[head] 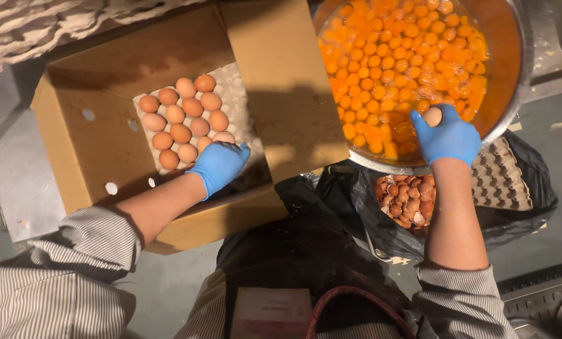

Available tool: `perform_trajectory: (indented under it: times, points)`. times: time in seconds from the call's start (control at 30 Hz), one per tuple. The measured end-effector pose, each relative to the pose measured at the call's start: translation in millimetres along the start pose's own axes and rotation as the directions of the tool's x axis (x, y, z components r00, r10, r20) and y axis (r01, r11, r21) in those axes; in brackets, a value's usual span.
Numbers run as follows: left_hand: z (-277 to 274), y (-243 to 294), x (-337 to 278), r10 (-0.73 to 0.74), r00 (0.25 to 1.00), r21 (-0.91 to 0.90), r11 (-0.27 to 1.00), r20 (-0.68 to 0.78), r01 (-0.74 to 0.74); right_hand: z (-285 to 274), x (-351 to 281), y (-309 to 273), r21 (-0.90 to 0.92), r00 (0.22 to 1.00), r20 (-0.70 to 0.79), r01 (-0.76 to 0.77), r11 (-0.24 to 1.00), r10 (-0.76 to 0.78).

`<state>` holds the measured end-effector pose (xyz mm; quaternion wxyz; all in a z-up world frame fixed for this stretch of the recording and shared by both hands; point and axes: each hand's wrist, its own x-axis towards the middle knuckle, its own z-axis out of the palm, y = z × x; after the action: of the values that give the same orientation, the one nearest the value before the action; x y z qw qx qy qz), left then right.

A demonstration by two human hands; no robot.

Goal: The person is cracking a large number of eggs into a stainless steel bowl from an egg tray.

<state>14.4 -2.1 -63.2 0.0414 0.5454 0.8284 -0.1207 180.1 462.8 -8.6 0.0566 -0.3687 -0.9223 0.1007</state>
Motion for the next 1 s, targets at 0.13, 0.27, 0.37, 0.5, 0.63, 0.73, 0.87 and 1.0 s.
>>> perform_trajectory:
  times: [0.13, 0.27, 0.37, 0.5, 0.63, 0.73, 0.87, 1.0]
  points:
    - [-86, -7, -2, -0.176, 0.969, -0.414, 0.880, 0.172, 0.233, -23, -5, 31, 0.115, 0.995, -0.099, 0.027, 0.993, -0.016]
    - [-230, -7, -5, -0.390, 0.615, -0.570, 0.238, 0.685, 0.786, -51, -38, 80, 0.299, 0.972, -0.234, 0.077, 0.951, -0.005]
    - [-211, -1, -17, -0.534, 0.780, -0.842, 0.209, 0.327, 0.497, -77, -60, 77, 0.032, 0.982, -0.066, -0.177, 0.984, 0.179]
    - [-216, 44, 18, -0.528, 0.810, -0.888, 0.459, -0.255, 0.019, -93, -80, 9, -0.042, 0.985, -0.032, 0.170, 0.985, -0.172]
    - [-229, 102, 65, -0.296, 0.837, -0.834, 0.469, -0.460, -0.292, -91, -111, -89, 0.287, 0.763, -0.215, 0.646, 0.707, -0.610]
    - [-235, 104, 70, -0.184, 0.977, -0.921, 0.389, -0.108, -0.029, -50, -108, -87, 0.427, 0.916, -0.212, 0.401, 0.811, -0.341]
    - [-237, 37, 37, -0.434, 0.822, -0.828, 0.555, -0.368, -0.078, -14, -72, 3, 0.496, 0.961, -0.248, 0.232, 0.837, -0.119]
    - [-223, -17, 10, -0.452, 0.791, -0.239, 0.891, -0.413, 0.385, 13, -59, 76, 0.257, 0.989, -0.140, 0.087, 0.963, -0.052]
